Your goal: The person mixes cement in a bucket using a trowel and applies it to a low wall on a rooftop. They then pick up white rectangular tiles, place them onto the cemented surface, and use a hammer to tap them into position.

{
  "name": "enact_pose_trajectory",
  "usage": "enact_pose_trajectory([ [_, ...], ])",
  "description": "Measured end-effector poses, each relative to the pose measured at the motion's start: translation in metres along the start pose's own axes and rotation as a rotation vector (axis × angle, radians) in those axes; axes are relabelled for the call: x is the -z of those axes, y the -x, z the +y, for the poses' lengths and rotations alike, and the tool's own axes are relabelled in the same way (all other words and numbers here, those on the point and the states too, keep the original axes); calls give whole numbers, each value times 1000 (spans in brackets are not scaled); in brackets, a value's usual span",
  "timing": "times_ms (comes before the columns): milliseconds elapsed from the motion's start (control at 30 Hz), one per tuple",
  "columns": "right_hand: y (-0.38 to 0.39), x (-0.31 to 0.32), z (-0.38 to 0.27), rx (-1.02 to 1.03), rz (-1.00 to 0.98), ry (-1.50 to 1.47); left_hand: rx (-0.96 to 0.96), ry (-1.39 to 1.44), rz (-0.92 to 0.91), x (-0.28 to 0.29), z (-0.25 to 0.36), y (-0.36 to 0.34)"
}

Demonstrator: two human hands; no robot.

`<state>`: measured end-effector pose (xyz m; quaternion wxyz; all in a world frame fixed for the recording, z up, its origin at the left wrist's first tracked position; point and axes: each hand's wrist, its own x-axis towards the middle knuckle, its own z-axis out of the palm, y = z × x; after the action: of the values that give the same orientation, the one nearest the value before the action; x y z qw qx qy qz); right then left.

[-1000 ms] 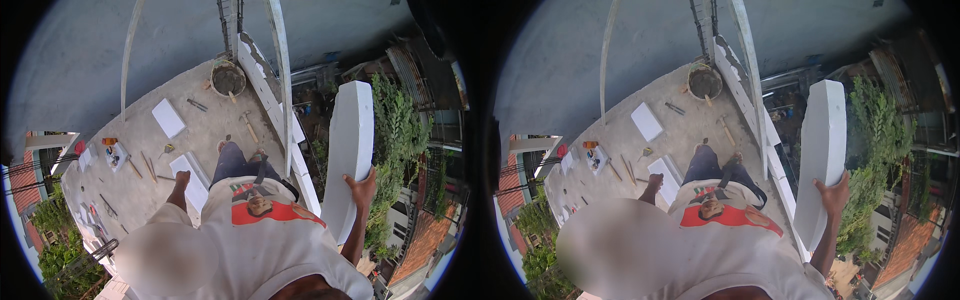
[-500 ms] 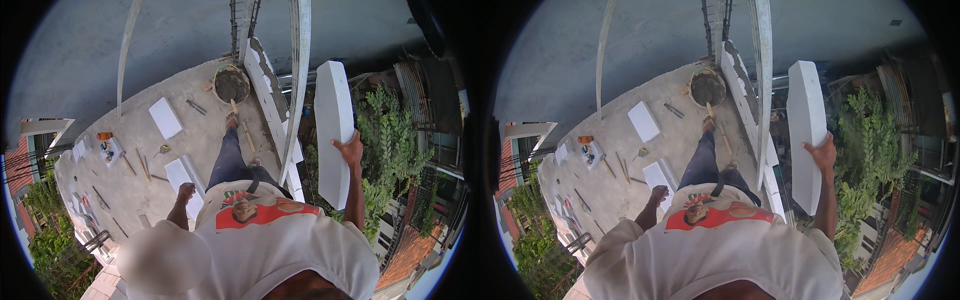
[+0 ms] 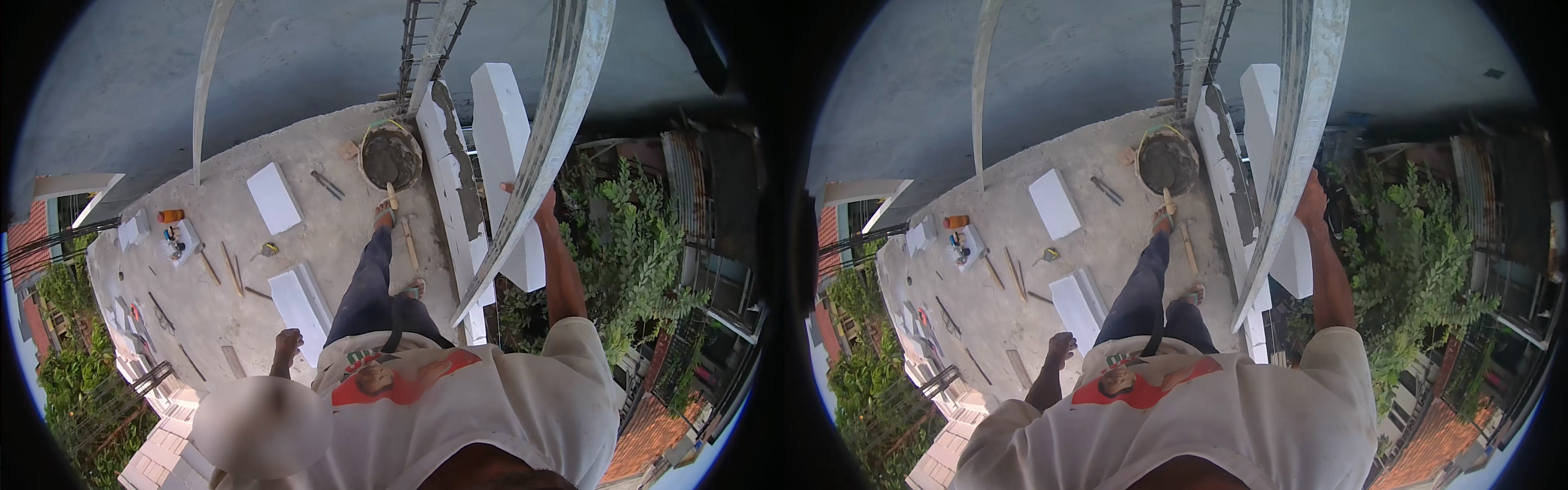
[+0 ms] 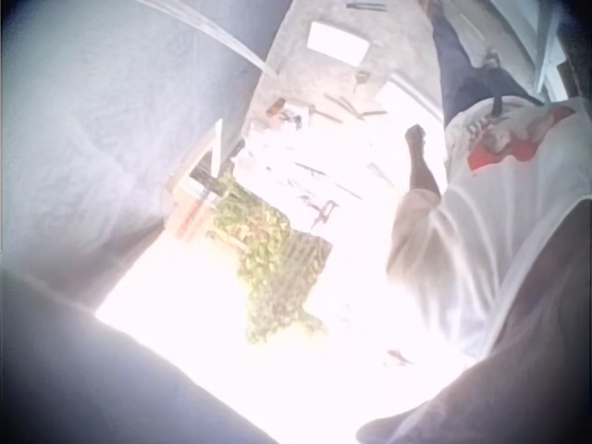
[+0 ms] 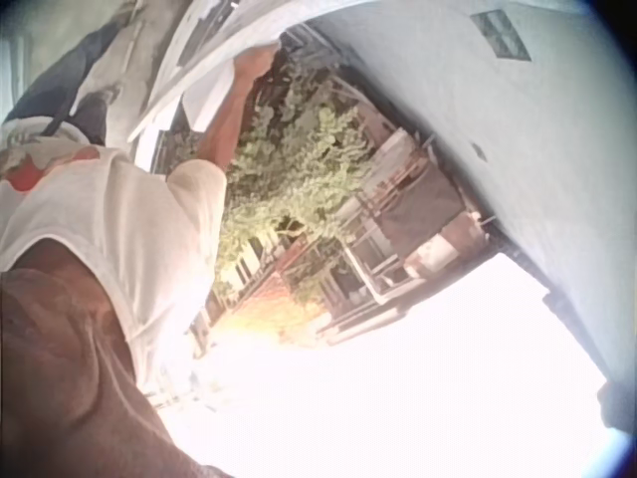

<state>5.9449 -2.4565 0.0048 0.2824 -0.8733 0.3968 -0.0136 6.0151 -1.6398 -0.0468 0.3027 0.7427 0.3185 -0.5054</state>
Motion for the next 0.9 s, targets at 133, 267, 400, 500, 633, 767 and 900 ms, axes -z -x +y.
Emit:
enact_pose_trajectory([
  [133, -10, -28, -67, 39, -96, -430, 65, 33, 7, -7, -20, 20],
  [267, -45, -53, -106, -43, -71, -23, 51, 104, 25, -2, -37, 19],
  [400, -55, -61, -81, -95, 8, 1, 14, 134, -9, -14, -21, 27],
  [500, -60, -78, -99, -117, -53, 48, 111, 167, -53, -28, -43, 36],
  [633, -70, -83, -96, -88, -25, 37, 136, 159, -90, -52, -36, 33],
  [767, -74, -96, -89, -85, -23, 84, 136, 177, -79, -49, -37, 32],
  [900, -73, -105, -90, -75, -22, 34, 142, 200, -71, -48, -43, 37],
])
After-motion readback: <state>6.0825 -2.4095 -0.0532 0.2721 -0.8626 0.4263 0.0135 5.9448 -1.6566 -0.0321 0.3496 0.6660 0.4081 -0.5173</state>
